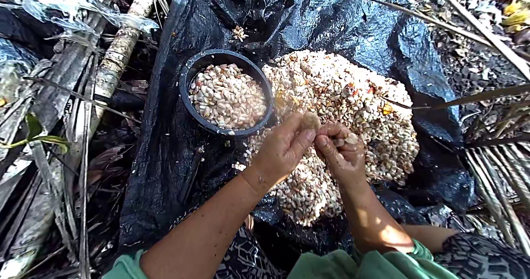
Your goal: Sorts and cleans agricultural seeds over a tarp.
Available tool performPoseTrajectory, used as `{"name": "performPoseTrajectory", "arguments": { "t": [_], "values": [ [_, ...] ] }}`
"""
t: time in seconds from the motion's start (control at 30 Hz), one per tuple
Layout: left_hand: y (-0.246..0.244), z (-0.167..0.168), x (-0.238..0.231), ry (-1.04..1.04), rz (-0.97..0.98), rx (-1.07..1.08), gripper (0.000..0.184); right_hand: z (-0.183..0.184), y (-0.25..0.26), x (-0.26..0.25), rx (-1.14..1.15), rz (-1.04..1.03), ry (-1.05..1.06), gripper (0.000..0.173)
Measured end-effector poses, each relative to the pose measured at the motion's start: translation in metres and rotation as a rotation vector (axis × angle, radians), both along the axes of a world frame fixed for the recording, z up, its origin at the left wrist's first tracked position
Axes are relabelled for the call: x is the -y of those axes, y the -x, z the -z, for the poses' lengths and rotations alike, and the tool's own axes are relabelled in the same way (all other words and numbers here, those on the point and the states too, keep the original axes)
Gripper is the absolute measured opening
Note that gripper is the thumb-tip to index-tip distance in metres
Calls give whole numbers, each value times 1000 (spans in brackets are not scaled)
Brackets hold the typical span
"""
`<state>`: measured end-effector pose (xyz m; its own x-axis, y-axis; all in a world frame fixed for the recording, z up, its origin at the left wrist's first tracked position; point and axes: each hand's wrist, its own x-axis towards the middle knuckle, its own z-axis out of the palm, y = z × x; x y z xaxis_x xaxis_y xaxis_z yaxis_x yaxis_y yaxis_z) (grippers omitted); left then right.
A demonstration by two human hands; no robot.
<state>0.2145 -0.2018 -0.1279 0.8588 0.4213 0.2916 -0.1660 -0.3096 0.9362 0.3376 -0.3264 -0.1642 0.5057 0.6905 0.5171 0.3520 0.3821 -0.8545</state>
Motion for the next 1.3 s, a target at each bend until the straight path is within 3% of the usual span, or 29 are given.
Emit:
{"name": "performPoseTrajectory", "arguments": {
  "t": [0.1, 0.23, 0.43, 0.77, 1.1, 1.3],
  "values": [
    [4, -4, -3, 44, 56, -64, 25, -5, -6, 0, 94, 6, -32, 26],
    [11, -7, -2, 479, 192, -213, 36, -8, -16, -5, 305, -45, -39, 44],
    [14, -15, 4, 781, 280, -306, 40, -2, -6, -9, 318, -34, -63, 34],
    [15, -13, 10, 1085, 321, -277, 47, 4, -22, -19, 398, -182, -23, 47],
    [15, -6, 15, 1096, 289, -293, 50, 10, -22, -24, 371, -203, -34, 37],
    [14, -1, 18, 1010, 285, -299, 48, 18, -20, -24, 171, -247, -89, 32]
  ]
}}
